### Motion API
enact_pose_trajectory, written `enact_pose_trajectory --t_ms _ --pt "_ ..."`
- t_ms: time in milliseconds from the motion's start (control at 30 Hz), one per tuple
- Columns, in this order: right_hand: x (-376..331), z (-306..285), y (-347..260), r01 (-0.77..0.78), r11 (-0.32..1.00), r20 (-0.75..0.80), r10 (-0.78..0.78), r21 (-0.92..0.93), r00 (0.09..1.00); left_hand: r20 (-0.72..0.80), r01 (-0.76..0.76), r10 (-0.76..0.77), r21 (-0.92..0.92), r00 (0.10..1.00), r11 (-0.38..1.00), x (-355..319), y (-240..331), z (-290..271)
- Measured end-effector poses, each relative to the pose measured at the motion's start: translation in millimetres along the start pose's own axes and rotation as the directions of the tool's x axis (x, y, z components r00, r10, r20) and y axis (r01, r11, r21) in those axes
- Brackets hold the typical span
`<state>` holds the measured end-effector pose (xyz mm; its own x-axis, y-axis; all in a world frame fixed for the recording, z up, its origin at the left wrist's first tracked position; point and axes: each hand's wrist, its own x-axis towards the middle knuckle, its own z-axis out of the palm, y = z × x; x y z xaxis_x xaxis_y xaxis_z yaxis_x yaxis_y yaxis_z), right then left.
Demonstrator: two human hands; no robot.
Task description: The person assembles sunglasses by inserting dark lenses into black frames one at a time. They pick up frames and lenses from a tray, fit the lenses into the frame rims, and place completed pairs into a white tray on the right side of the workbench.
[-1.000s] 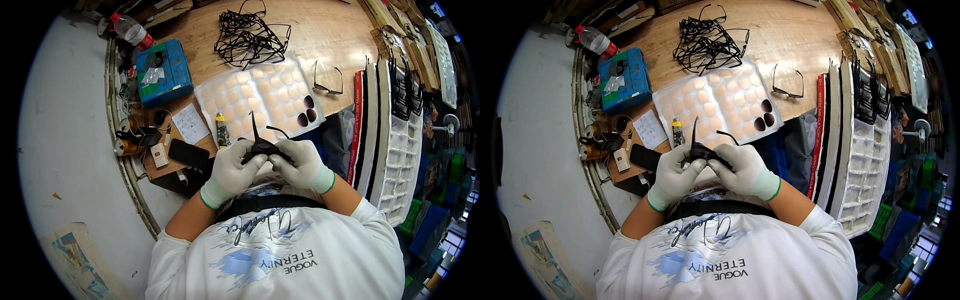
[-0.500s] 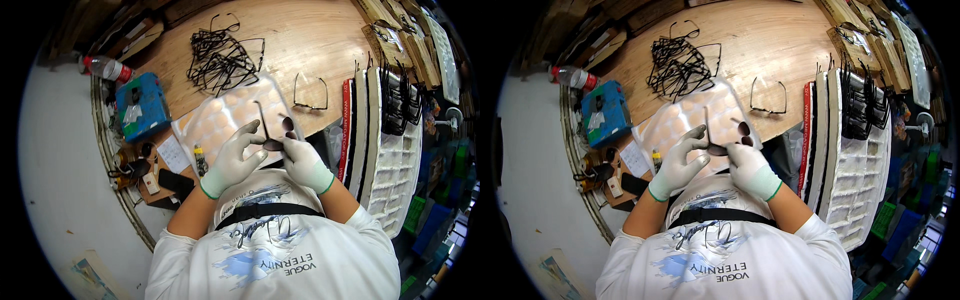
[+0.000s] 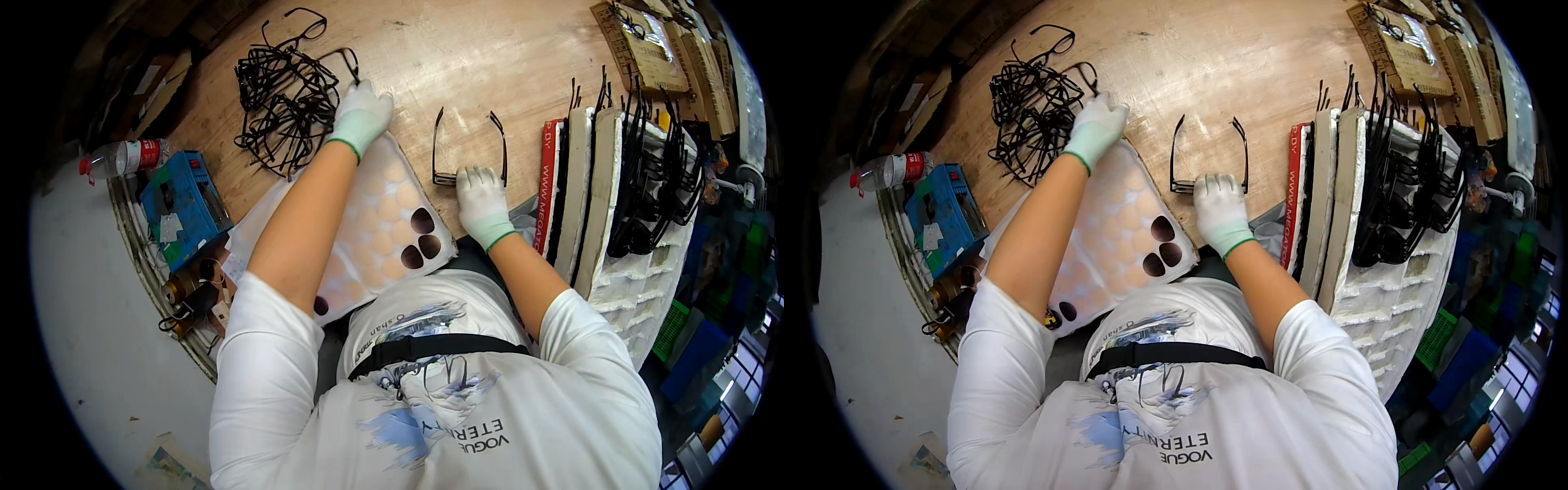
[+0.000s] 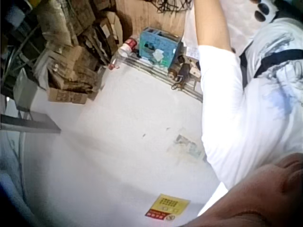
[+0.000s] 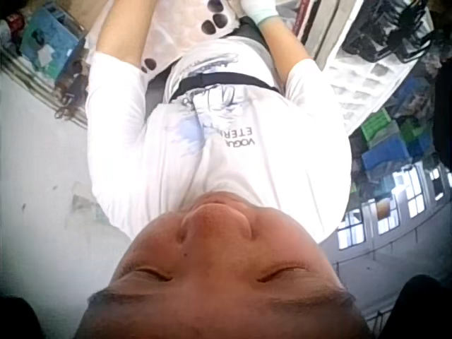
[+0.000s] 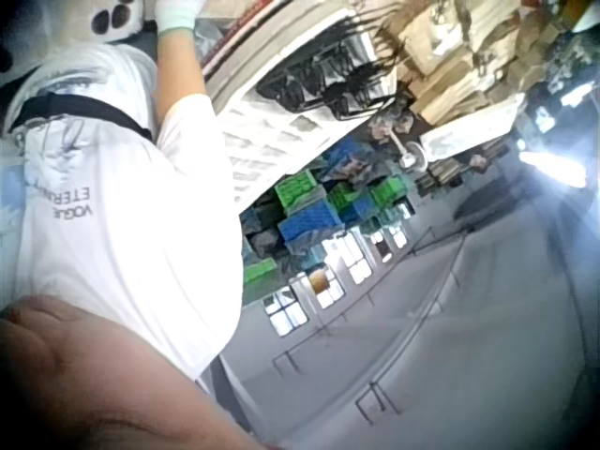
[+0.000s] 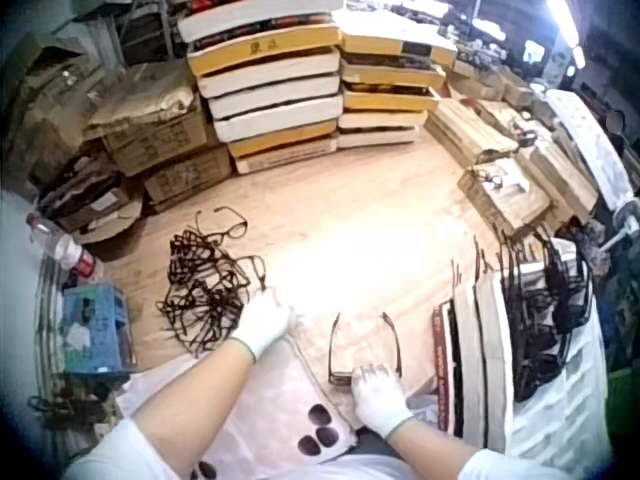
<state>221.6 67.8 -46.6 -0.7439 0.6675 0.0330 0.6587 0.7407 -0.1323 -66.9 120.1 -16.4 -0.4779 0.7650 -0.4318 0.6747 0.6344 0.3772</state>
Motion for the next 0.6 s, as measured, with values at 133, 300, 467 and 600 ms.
enact_pose_trajectory --t_ms 133,300,467,600 --pt "3.0 9.6 3.9 -0.053 0.999 0.060 0.052 0.013 0.997 -0.372 -0.238 0.157 -0.184 0.915 0.953 -50.1 -17.8 -37.1" --pt "5.8 -17.2 -13.1 -0.055 0.998 -0.015 0.055 -0.024 0.998 -0.541 -0.404 -0.011 -0.640 0.841 0.654 -160.0 -57.2 -102.7" --pt "0.6 -53.5 -94.5 0.145 0.953 -0.113 -0.118 0.268 0.986 -0.692 -0.565 0.102 -0.485 0.715 0.668 -252.3 -132.3 -129.0" --pt "-10.0 -42.0 -193.3 0.306 0.794 0.116 -0.424 0.525 0.898 -0.588 -0.586 0.219 -0.557 0.779 0.589 -322.3 -172.4 -140.5"
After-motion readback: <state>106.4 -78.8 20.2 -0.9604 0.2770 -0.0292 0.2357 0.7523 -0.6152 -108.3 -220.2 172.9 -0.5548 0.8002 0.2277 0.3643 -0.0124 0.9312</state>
